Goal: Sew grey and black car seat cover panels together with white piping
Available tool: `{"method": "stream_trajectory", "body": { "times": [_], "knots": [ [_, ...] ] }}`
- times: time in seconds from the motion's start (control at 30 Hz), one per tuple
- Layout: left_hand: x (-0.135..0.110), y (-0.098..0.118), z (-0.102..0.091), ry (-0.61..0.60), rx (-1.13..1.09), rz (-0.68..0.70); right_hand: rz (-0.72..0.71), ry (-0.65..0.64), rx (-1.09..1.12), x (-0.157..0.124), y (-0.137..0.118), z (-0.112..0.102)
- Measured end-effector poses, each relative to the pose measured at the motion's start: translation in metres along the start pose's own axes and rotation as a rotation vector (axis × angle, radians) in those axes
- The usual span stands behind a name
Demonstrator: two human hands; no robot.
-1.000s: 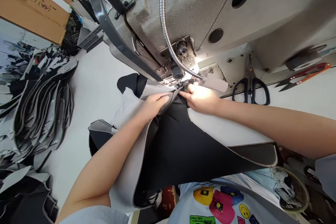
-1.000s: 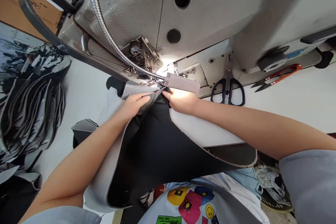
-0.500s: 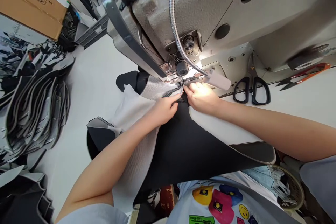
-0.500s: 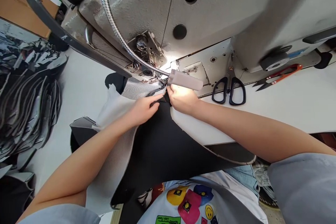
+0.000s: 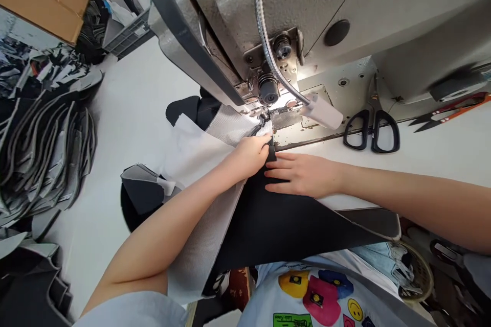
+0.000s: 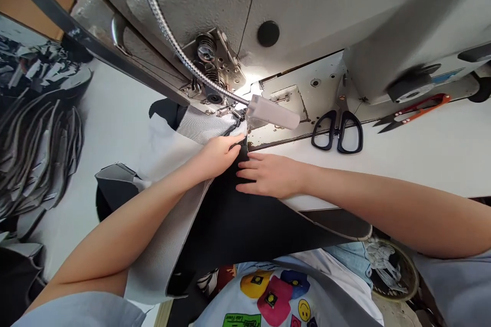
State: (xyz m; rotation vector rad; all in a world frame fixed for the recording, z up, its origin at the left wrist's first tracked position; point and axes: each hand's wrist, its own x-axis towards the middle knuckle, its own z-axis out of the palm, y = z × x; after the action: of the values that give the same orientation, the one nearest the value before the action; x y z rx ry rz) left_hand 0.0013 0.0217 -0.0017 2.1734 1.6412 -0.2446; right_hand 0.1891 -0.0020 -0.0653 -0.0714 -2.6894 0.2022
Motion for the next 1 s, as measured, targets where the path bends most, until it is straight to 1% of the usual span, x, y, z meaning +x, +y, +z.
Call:
{"method": "stream_trajectory", "body": {
  "times": [0.07,0.17,0.33,0.43,0.5,0.57,0.63,0.7,0.87,1.0],
  "knots": [
    [0.002,0.004,0.000,-0.002,0.047,-0.023,-0.056,-0.014,-0.042,0.003,0.000,0.001],
    [0.007,0.007,0.001,0.014,0.104,-0.012,-0.072,-0.041,-0.040,0.001,0.005,-0.003],
    [0.019,0.009,0.006,0.058,0.176,-0.011,0.013,-0.078,0.039,-0.013,0.018,-0.007],
    [0.016,0.010,0.007,0.080,0.167,-0.016,0.045,-0.071,0.087,-0.015,0.022,-0.005],
    [0.007,0.011,0.006,0.061,0.166,-0.012,0.056,-0.055,0.094,-0.014,0.023,-0.005],
    [-0.004,0.013,0.005,0.002,0.191,-0.019,0.058,-0.043,0.075,-0.013,0.023,-0.005],
    [-0.012,0.014,0.004,-0.075,0.235,-0.059,0.048,-0.033,0.040,-0.012,0.022,-0.004],
    [-0.015,0.016,0.004,-0.119,0.250,-0.107,0.030,-0.032,-0.001,-0.010,0.020,-0.003],
    [-0.006,0.014,-0.001,-0.129,0.236,-0.116,0.028,-0.096,-0.035,-0.002,0.013,-0.005],
    [0.002,0.013,-0.006,-0.133,0.169,-0.170,0.025,-0.108,0.038,-0.006,0.019,-0.006]
  ]
}}
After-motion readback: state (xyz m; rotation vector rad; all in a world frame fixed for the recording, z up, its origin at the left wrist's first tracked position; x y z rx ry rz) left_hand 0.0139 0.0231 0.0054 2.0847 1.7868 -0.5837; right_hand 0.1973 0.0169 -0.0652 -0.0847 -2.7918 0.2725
